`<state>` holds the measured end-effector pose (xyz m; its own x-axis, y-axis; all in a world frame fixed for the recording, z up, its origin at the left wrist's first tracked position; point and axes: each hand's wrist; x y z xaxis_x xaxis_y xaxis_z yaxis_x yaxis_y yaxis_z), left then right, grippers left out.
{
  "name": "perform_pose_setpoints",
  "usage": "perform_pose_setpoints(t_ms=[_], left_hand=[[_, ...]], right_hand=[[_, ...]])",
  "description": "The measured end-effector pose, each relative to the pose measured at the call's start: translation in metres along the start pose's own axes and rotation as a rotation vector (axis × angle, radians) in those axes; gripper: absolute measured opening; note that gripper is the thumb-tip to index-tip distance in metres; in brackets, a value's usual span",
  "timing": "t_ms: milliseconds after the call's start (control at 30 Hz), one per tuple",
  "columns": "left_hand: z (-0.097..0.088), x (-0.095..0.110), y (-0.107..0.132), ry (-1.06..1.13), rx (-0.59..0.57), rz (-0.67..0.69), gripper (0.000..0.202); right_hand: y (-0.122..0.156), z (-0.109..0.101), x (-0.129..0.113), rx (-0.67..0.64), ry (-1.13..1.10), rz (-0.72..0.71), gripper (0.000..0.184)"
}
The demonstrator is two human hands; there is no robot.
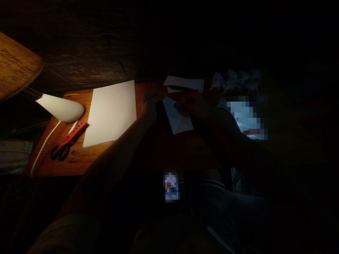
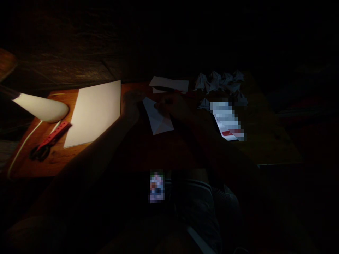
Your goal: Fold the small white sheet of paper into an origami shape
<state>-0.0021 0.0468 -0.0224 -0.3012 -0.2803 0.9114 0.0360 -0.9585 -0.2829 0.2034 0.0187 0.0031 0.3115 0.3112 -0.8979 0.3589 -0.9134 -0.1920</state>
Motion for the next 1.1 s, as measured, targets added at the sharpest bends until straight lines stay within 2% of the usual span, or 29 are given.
perform_pose_setpoints(t_ms=[200,367,567,867,1100], left_hand=[[-0.002,0.000,0.000,0.035,0.030,-0.042,0.055],[-0.001,-0.003,0.000,0.014,0.075,0.020,0.051],[0.001,0.001,0.001,-0.005,0.028,-0.006,0.052],[0.000,0.000,-0.001,0.131,0.130,0.012,0.042],[-0.005,-0.003,-0.003,0.172,0.171,-0.002,0.038]], right_hand=[[0.001,0.000,-0.003,0.011,-0.036,0.038,0.033],[0.000,0.000,0.000,0.018,-0.072,0.041,0.026],[-0.001,-0.002,0.005,0.014,-0.042,0.026,0.024],[-0.003,-0.002,0.006,0.029,-0.030,0.035,0.036],[-0.005,-0.001,0.009,0.041,-0.060,0.043,0.031]])
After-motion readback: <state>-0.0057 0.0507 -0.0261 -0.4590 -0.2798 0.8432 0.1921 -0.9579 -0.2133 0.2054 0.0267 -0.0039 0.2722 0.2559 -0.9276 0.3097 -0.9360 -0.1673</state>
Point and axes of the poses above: each hand's wrist, its own y-axis away from the middle knuckle, its own z-axis out of the palm, x = y × z, and after that the axes turned 12 degrees about y, right-handed
